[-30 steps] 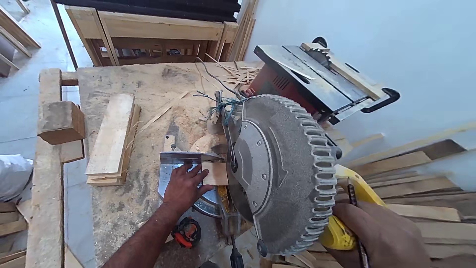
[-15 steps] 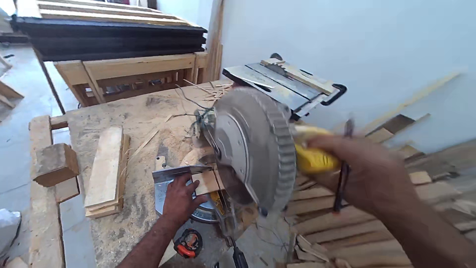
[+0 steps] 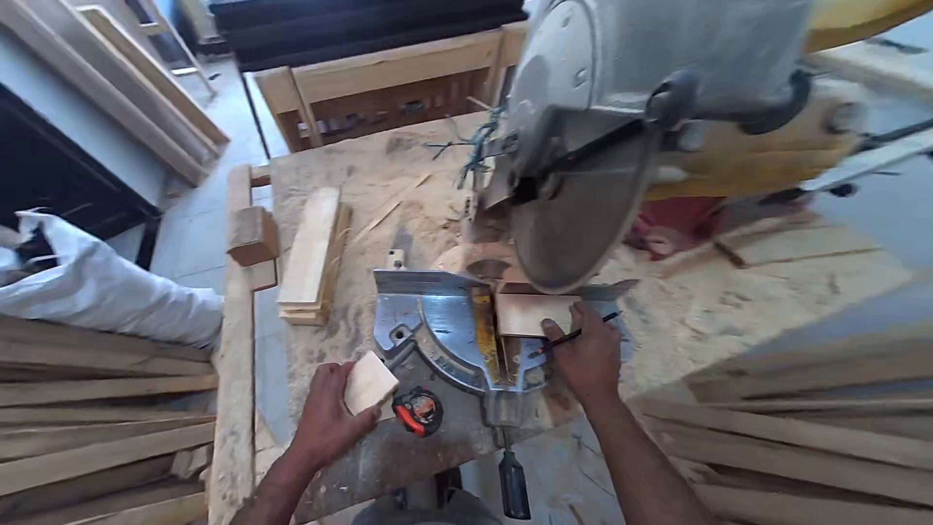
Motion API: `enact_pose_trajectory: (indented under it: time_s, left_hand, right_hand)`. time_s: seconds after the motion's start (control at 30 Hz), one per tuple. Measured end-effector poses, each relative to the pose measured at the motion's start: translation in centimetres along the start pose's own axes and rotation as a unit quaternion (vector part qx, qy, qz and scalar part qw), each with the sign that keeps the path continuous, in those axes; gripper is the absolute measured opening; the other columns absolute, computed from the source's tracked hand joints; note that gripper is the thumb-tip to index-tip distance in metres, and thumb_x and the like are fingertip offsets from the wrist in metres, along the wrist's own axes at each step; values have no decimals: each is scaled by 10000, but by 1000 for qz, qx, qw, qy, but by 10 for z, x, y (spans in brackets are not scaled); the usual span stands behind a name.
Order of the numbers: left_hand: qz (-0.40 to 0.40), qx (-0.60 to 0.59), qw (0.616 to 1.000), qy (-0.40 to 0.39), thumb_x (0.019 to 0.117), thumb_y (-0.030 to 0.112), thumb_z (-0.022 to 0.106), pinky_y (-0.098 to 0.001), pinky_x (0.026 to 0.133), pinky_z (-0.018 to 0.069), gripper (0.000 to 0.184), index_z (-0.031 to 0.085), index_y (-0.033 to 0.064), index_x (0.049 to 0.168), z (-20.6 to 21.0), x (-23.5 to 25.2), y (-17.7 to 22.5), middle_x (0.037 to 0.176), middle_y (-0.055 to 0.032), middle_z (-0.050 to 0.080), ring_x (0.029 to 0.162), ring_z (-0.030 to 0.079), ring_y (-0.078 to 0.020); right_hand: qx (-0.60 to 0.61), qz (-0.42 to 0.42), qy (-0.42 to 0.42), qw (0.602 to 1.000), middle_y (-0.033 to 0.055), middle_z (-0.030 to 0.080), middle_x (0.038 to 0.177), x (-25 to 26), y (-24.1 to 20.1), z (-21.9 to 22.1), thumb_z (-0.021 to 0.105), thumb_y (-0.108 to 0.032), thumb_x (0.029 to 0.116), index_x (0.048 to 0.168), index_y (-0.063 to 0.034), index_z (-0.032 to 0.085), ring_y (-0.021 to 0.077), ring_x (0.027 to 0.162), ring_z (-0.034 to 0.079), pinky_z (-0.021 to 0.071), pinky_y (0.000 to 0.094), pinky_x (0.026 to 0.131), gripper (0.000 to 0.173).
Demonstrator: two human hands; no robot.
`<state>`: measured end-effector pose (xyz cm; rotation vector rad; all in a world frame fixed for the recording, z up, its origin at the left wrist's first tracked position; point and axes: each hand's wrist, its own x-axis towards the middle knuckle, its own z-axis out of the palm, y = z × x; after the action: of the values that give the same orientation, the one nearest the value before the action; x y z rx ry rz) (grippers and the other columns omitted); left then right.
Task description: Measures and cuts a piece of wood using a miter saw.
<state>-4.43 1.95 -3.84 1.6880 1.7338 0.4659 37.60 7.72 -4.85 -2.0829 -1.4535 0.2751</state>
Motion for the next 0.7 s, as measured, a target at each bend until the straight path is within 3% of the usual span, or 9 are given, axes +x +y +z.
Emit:
enact_pose_trajectory:
  time_s: [0.13, 0.2, 0.23, 0.3, 0.4, 0.5, 0.57, 0.63, 0.7]
  left_hand:
    - [12, 71, 996, -54, 732, 443, 820, -494, 1182, 387, 921, 470, 46, 1486, 19, 3, -9, 1550, -186, 435, 1442, 423, -329]
    - [0, 124, 987, -103, 740, 446, 826, -530, 1207, 331, 1014, 365, 77, 1564, 19, 7, -3, 1553, -164, 452, 1467, 395, -332]
    - [-9, 146, 982, -118, 752, 450, 827, -545, 1198, 329, 1036, 334, 87, 1586, 18, 9, 1, 1541, -161, 466, 1459, 401, -340]
    - [-28, 172, 978, -115, 755, 459, 822, -548, 1165, 363, 1020, 348, 106, 1586, 17, 8, 5, 1498, -147, 515, 1415, 449, -342]
    - [-71, 134, 986, -76, 729, 551, 809, -550, 1140, 400, 1060, 368, 91, 1577, 10, -13, 4, 1460, -167, 543, 1368, 500, -348]
    - [-110, -90, 990, -22, 768, 482, 804, -473, 1134, 451, 998, 380, 42, 1556, -1, -52, -10, 1449, -172, 554, 1336, 547, -275]
    - [-114, -299, 947, -24, 820, 533, 710, -420, 1033, 534, 916, 409, 27, 1522, -8, -89, -23, 1351, -122, 627, 1203, 632, -195]
    - [-101, -484, 869, -25, 764, 700, 728, -368, 912, 596, 933, 499, 65, 1407, -17, -131, -41, 1159, -31, 718, 1026, 703, -128]
    - [-55, -617, 784, -52, 783, 688, 749, -415, 938, 597, 807, 589, 131, 1345, -30, -167, -68, 1150, -66, 749, 1046, 727, -205]
  right_hand:
    - [22, 4, 15, 1000, 240, 603, 1365, -1, 0, -1, 766, -429, 914, 1397, -37, 590, 508, 1219, 553, 452, 696, 987, 647]
    - [65, 4, 30, 997, 277, 573, 1369, -22, -9, -13, 734, -424, 932, 1418, -17, 546, 486, 1229, 561, 471, 666, 1001, 661]
    - [79, -22, 32, 996, 289, 554, 1408, -38, -19, -21, 694, -430, 950, 1411, 6, 549, 481, 1262, 554, 467, 645, 1031, 651]
    - [104, -116, -1, 988, 287, 633, 1279, -78, -53, -30, 644, -392, 968, 1272, 48, 629, 434, 1168, 629, 525, 586, 983, 535]
    - [142, -289, -179, 930, 152, 710, 1237, -136, -101, -4, 677, -309, 961, 1120, -87, 745, 320, 1155, 682, 577, 503, 959, 282]
    - [38, -302, -353, 885, 175, 488, 1555, -158, -129, 41, 730, -337, 917, 1420, -140, 604, 383, 1440, 460, 432, 538, 1148, 555]
    - [-27, -261, -402, 877, 186, 385, 1625, -159, -139, 64, 767, -304, 881, 1506, -146, 520, 426, 1502, 341, 365, 593, 1178, 690]
    - [-42, -259, -374, 890, 214, 444, 1574, -160, -137, 82, 791, -275, 854, 1469, -137, 556, 470, 1426, 432, 427, 651, 1101, 672]
    - [-46, -264, -340, 901, 265, 545, 1452, -160, -136, 92, 797, -273, 843, 1417, -104, 600, 507, 1266, 559, 487, 669, 1004, 630]
